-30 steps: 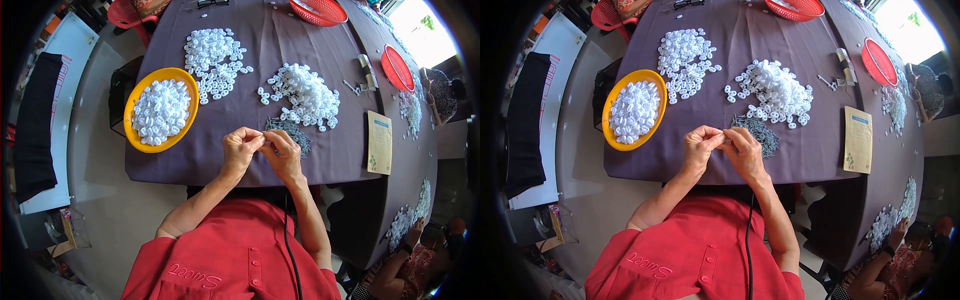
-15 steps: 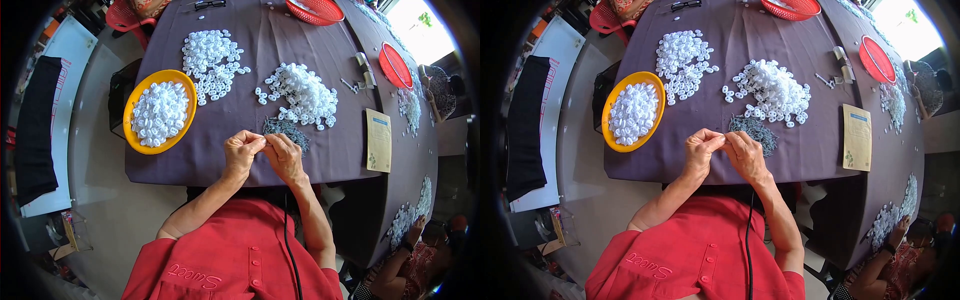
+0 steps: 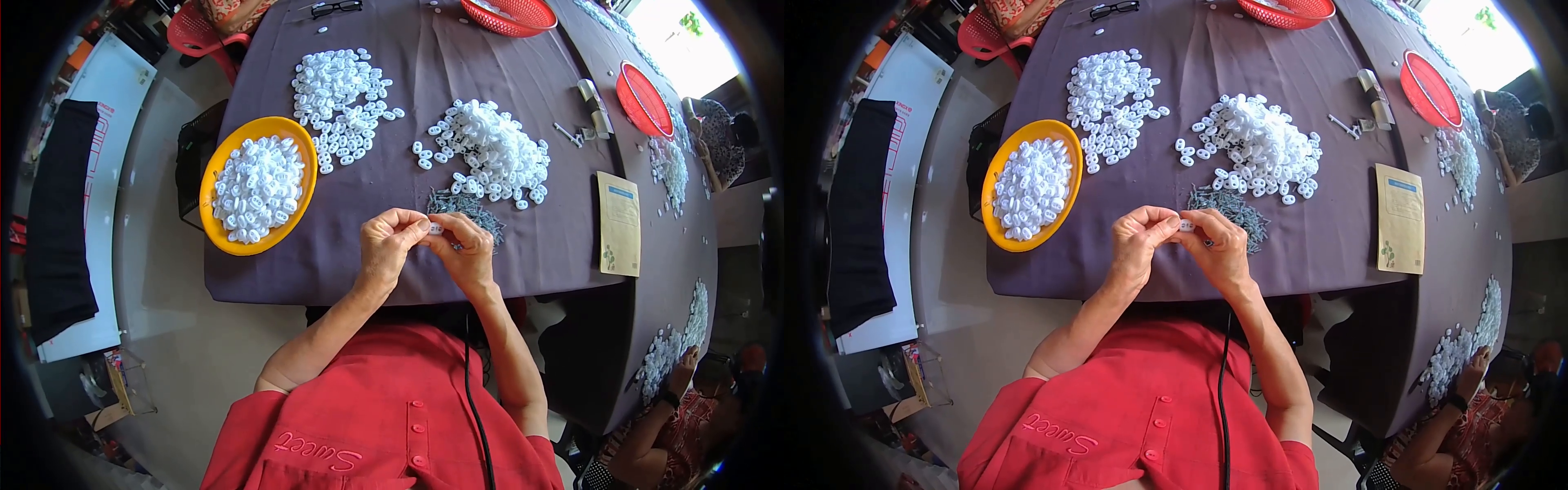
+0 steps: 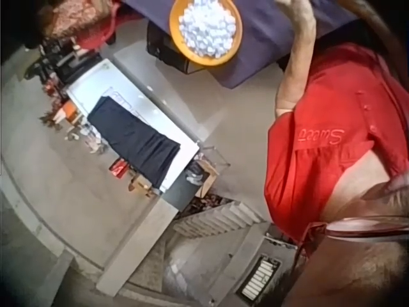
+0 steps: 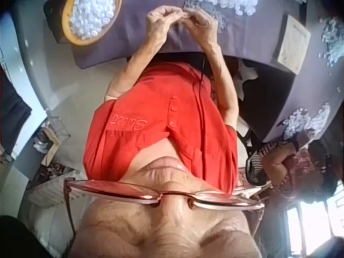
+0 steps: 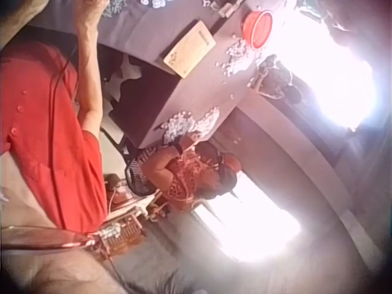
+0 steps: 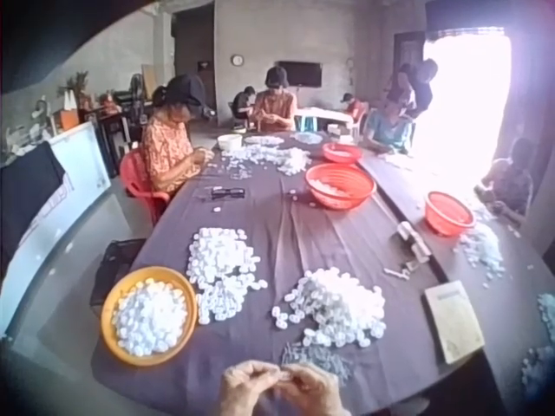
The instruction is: The person assembles plastic cord locks by picking up plastic components and small parts from the table and fitting them together by hand.
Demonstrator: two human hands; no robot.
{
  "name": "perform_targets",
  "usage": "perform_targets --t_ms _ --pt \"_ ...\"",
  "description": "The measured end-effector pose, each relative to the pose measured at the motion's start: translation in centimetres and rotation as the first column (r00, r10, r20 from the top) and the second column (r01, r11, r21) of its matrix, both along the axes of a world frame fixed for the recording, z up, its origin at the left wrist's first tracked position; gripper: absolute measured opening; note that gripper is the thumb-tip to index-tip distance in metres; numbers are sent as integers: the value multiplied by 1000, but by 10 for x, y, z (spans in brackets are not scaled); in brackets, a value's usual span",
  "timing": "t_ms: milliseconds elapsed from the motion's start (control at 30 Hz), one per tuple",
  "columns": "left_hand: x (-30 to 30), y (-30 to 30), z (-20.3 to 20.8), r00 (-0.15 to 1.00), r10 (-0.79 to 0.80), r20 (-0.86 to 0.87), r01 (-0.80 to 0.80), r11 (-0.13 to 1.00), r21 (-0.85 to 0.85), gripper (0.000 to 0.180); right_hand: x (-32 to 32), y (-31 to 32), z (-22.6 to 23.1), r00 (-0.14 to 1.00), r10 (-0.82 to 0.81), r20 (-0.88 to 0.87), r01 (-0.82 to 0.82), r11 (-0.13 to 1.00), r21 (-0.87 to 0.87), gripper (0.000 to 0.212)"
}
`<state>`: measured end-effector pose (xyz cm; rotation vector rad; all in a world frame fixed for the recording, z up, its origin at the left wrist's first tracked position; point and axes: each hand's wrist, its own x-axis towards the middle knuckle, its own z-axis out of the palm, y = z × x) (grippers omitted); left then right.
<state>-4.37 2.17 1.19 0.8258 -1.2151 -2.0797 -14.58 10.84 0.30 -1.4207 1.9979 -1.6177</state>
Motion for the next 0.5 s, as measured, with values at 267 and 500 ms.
perform_targets --t_ms 267,500 --pt "0 -3 -3 998 56 17 -55 998 -37 5 5 1 3 999 31 43 -31 1000 2 29" --pt "1 -5 -6 999 52 15 -51 998 -22 6 3 1 -6 997 49 55 -49 999 5 28"
